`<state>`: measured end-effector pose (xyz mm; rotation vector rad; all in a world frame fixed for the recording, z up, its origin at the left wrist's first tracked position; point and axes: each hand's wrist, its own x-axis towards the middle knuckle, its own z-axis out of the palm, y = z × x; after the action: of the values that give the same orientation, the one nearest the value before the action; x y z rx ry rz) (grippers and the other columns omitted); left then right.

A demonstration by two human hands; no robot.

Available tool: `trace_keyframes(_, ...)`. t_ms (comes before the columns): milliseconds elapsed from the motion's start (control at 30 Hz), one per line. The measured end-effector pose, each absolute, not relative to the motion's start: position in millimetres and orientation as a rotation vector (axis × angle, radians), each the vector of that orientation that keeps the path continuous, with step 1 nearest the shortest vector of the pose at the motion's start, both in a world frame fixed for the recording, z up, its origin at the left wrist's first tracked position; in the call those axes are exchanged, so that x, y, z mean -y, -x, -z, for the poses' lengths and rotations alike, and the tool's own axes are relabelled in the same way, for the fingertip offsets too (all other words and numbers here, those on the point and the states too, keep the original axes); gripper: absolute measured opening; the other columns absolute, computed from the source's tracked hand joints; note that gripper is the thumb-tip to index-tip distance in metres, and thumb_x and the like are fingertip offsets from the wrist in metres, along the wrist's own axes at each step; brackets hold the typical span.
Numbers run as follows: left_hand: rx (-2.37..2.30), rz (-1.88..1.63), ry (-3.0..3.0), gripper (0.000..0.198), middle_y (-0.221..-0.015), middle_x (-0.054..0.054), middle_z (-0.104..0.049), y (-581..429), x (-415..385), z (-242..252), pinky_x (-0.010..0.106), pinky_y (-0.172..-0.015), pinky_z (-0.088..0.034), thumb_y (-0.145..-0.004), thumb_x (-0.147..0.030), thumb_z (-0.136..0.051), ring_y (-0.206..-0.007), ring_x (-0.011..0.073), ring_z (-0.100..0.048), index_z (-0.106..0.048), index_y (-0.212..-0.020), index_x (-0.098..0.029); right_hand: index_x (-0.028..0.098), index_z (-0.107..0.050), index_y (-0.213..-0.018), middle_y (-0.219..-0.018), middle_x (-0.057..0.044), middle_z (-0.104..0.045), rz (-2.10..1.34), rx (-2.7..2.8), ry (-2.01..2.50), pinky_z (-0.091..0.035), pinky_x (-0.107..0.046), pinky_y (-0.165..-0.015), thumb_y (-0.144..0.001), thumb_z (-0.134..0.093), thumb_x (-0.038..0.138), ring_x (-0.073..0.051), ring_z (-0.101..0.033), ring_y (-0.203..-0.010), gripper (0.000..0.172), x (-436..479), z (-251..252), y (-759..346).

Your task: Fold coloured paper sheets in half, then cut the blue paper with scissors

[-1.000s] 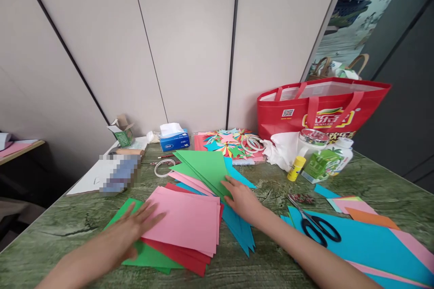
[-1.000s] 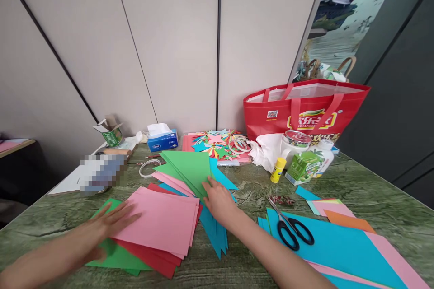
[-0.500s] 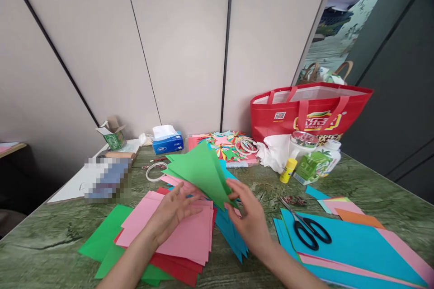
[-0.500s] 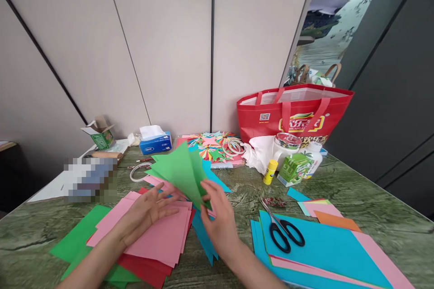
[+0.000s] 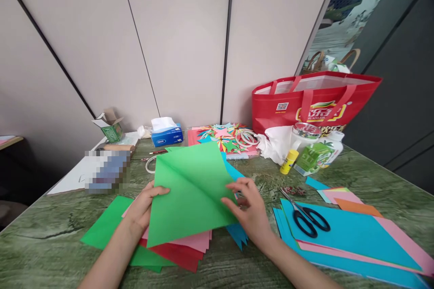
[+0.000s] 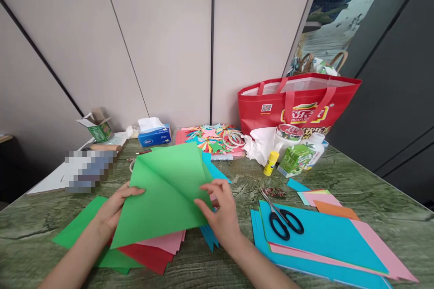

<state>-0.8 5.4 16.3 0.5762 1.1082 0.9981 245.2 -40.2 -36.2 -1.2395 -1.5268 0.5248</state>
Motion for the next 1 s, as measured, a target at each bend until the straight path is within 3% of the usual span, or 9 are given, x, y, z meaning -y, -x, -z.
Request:
trace_keyframes(67, -1.05, -0.959, -0.615, 0.038, -0.08, 0.008, -0.072, -3.9, -3.4, -14.6, 0.043, -0.07, -0.054, -0.059, -0.001, -0.063, -0.067, 0.0255, -0.068, -0.058, -0.094, -0.013, 0.021, -0.048, -0.114, -0.107, -0.011, -0.051, -0.656, 1.342, 1.312, -0.051, -0.026, -0.055, -0.069, -0.066, 0.038, -0.02, -0.056, -0.087, 0.051, 34.6, 34.7, -250.5)
trace_keyframes(133, -0.996, -0.924, -0.636, 0.037, -0.085, 0.011, -0.072, -6.6, -1.0, -13.1, 0.045, -0.074, -0.053, -0.063, -0.004, -0.066, -0.073, 0.0268, -0.068, -0.058, -0.099, -0.012, 0.02, -0.043, -0.121, -0.109, -0.01, -0.054, -0.902, 1.345, 1.261, -0.052, -0.029, -0.062, -0.067, -0.066, 0.042, -0.021, -0.057, -0.089, 0.062, 30.1, 31.9, -255.9)
trace_keyframes(300, -0.892, -0.789, -0.706, 0.042, -0.099, 0.017, -0.068, -4.1, 1.5, -11.2, 0.048, -0.085, -0.048, -0.065, -0.008, -0.069, -0.088, 0.0309, -0.065, -0.057, -0.105, -0.009, 0.015, -0.064, -0.089, -0.093, -0.006, -0.067, -1.447, 1.456, 1.122, -0.05, -0.036, -0.073, -0.07, -0.062, 0.048, -0.023, -0.061, -0.084, 0.038, 31.0, 27.6, -261.3)
trace_keyframes(500, -0.833, -0.788, -0.732, 0.046, -0.105, 0.015, -0.066, 0.5, 0.6, -11.2, 0.052, -0.086, -0.046, -0.059, -0.004, -0.072, -0.094, 0.0348, -0.061, -0.061, -0.103, -0.012, 0.015, -0.066, -0.084, -0.078, -0.006, -0.071, -1.832, 0.919, 0.905, -0.05, -0.037, -0.072, -0.059, -0.075, 0.036, -0.021, -0.065, -0.069, 0.034, 31.0, 27.5, -260.3)
trace_keyframes(633, -0.873, -0.774, -0.644, 0.042, -0.096, 0.013, -0.07, 3.7, -3.9, -7.7, 0.047, -0.082, -0.05, -0.058, -0.002, -0.07, -0.092, 0.0341, -0.062, -0.064, -0.099, -0.011, 0.022, -0.059, -0.106, -0.093, -0.005, -0.069, -1.742, 0.793, 0.842, -0.049, -0.036, -0.077, -0.065, -0.072, 0.032, -0.02, -0.066, -0.078, 0.044, 21.4, 28.2, -267.0)
trace_keyframes(733, -0.99, -0.779, -0.595, 0.036, -0.085, 0.01, -0.072, 9.4, -10.5, -4.4, 0.034, -0.071, -0.055, -0.059, -0.003, -0.068, -0.082, 0.0286, -0.067, -0.066, -0.094, -0.011, 0.032, -0.048, -0.118, -0.119, -0.004, -0.058, -1.482, 0.91, 0.813, -0.045, -0.035, -0.084, -0.071, -0.066, 0.032, -0.019, -0.06, -0.096, 0.051, 16.0, 30.5, -274.3)
trace_keyframes(800, -1.028, -0.735, -0.568, 0.032, -0.082, 0.01, -0.072, 12.0, -13.3, -3.4, 0.031, -0.066, -0.056, -0.061, -0.006, -0.068, -0.078, 0.0273, -0.067, -0.066, -0.093, -0.01, 0.034, -0.052, -0.115, -0.135, -0.004, -0.042, -1.356, 1.112, 0.792, -0.043, -0.034, -0.088, -0.069, -0.067, 0.029, -0.021, -0.051, -0.111, 0.048, 15.8, 29.8, -277.7)
trace_keyframes(900, -0.971, -0.689, -0.565, 0.034, -0.085, 0.012, -0.071, 10.0, -11.4, -4.5, 0.038, -0.076, -0.053, -0.062, -0.007, -0.067, -0.086, 0.0307, -0.065, -0.066, -0.096, -0.009, 0.028, -0.061, -0.104, -0.145, -0.004, -0.022, -1.284, 1.414, 0.809, -0.043, -0.033, -0.087, -0.065, -0.071, 0.027, -0.025, -0.04, -0.122, 0.04, 20.0, 23.6, -278.9)
trace_keyframes(1000, -0.909, -0.693, -0.6, 0.04, -0.092, 0.013, -0.07, 3.7, -5.1, -5.6, 0.046, -0.087, -0.046, -0.059, -0.003, -0.068, -0.092, 0.0331, -0.063, -0.065, -0.099, -0.01, 0.023, -0.067, -0.094, -0.143, -0.008, -0.025, -1.196, 1.515, 0.853, -0.044, -0.032, -0.084, -0.057, -0.077, 0.028, -0.027, -0.043, -0.119, 0.038, 23.3, 19.6, -276.9)
